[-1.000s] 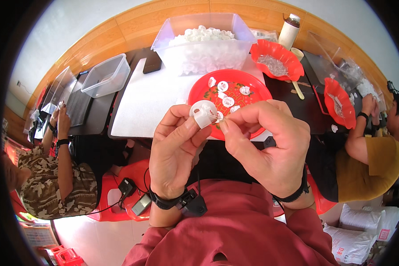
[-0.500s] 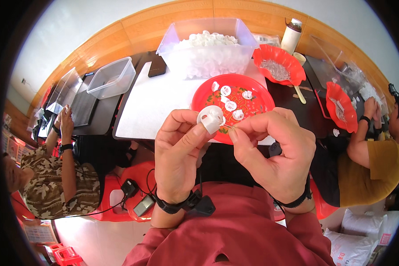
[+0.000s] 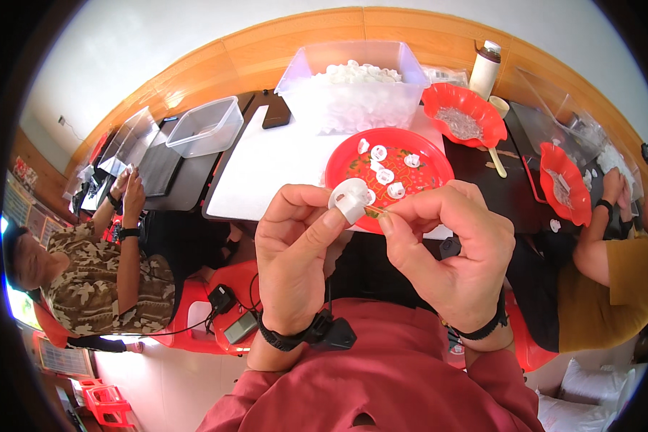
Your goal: The person picks up a white plastic base and a small metal component, inserts the component into the base, and places the assembled unit onto a red tray. This process is repeated several times before the person clears the workspace by moving the tray and assembled units aside.
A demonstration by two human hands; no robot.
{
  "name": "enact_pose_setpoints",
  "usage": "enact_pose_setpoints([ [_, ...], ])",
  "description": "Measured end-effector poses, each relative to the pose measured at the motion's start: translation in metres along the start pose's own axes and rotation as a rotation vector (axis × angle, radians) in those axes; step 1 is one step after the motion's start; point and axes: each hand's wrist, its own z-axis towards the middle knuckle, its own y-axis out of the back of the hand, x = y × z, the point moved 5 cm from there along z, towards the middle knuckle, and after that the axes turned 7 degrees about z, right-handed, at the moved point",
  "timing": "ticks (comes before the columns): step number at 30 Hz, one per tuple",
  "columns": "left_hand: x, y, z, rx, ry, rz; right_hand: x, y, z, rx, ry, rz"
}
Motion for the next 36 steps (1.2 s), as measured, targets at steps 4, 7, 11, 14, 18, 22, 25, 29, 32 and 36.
enact_pose_setpoints([
  [4,-0.001,-0.003,-0.002,-0.006,-0.01,0.07,-0.001,0.006,-0.001,-0.023,-0.009,0.025],
  [7,-0.001,-0.008,-0.004,0.019,-0.052,0.142,-0.002,0.01,-0.003,-0.023,0.009,0.041],
  [11,0.003,-0.013,-0.003,-0.001,-0.043,0.111,-0.001,0.02,-0.007,-0.064,0.0,0.042],
  [14,0.007,-0.02,0.0,0.007,-0.018,0.12,-0.007,0.026,-0.009,-0.066,-0.026,0.058],
  [18,0.01,-0.026,-0.001,0.02,-0.004,0.092,-0.008,0.029,-0.011,-0.036,-0.075,0.066],
  [22,0.015,-0.028,0.004,0.026,0.011,0.063,-0.012,0.03,-0.01,-0.017,-0.08,0.056],
  [25,0.018,-0.024,0.007,0.038,0.039,0.043,-0.016,0.028,-0.008,-0.03,-0.082,0.049],
  [29,0.025,-0.018,0.01,0.059,0.108,0.001,-0.019,0.025,-0.007,-0.023,-0.064,0.013],
  [32,0.03,-0.015,0.011,0.073,0.151,-0.046,-0.024,0.021,-0.009,-0.044,-0.047,-0.016],
  [36,0.038,-0.009,0.016,0.055,0.217,-0.137,-0.029,0.013,-0.007,-0.025,-0.025,-0.051],
])
